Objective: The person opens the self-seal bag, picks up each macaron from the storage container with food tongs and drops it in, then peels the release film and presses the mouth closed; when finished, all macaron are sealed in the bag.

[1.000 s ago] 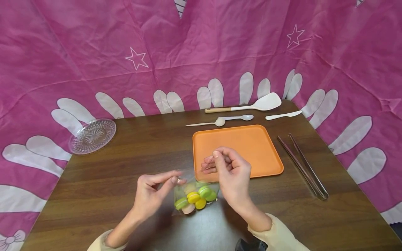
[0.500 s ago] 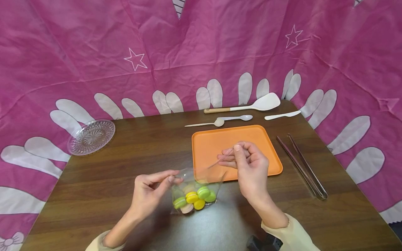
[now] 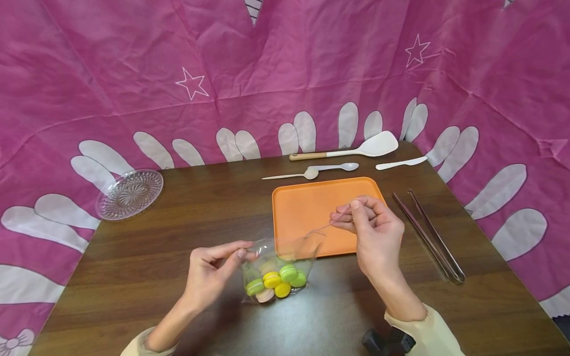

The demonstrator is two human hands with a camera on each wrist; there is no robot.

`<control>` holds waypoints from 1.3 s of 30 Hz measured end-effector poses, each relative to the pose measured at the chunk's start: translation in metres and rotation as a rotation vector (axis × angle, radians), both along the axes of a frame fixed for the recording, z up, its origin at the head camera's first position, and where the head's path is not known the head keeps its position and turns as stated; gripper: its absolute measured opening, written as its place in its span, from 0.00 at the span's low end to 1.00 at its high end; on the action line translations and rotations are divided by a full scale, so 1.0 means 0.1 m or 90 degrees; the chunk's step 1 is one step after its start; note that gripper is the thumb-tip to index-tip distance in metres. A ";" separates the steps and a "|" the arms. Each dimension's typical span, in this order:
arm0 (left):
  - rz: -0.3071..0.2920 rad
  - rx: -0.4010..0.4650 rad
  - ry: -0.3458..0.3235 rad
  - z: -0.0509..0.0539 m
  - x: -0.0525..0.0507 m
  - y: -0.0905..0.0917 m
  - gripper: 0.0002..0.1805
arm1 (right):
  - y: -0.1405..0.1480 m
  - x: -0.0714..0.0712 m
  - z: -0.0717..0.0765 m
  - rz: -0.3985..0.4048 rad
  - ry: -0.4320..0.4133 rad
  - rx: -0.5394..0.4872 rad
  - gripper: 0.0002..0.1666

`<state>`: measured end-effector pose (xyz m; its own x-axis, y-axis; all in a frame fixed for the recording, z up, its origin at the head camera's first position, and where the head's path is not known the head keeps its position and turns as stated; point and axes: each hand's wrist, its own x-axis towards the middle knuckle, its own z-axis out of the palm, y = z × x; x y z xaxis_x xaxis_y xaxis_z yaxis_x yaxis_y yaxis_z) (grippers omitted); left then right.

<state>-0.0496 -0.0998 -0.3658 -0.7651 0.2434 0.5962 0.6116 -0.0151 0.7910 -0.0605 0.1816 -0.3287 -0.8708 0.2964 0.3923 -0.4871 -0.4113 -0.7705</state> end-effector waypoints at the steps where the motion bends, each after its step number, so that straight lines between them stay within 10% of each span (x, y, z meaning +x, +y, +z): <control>1: -0.001 0.002 -0.001 0.00 0.00 0.00 0.11 | 0.03 -0.01 0.00 -0.007 -0.005 0.000 0.03; 11: 0.008 0.012 -0.057 -0.03 0.00 -0.04 0.10 | 0.39 -0.09 0.02 -0.086 -0.101 -0.093 0.08; 21: 0.015 0.036 -0.054 -0.04 0.00 -0.06 0.09 | 0.84 -0.15 -0.05 -0.035 -0.090 -0.171 0.02; 39: 0.008 0.045 -0.068 -0.02 0.00 -0.06 0.08 | 1.54 -0.23 -0.53 -0.088 -0.227 0.188 0.06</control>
<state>-0.0499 -0.1061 -0.3674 -0.8280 0.1942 0.5261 0.5241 -0.0659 0.8491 -0.0836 0.3354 -0.3815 -0.9267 0.3396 0.1609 -0.2055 -0.0993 -0.9736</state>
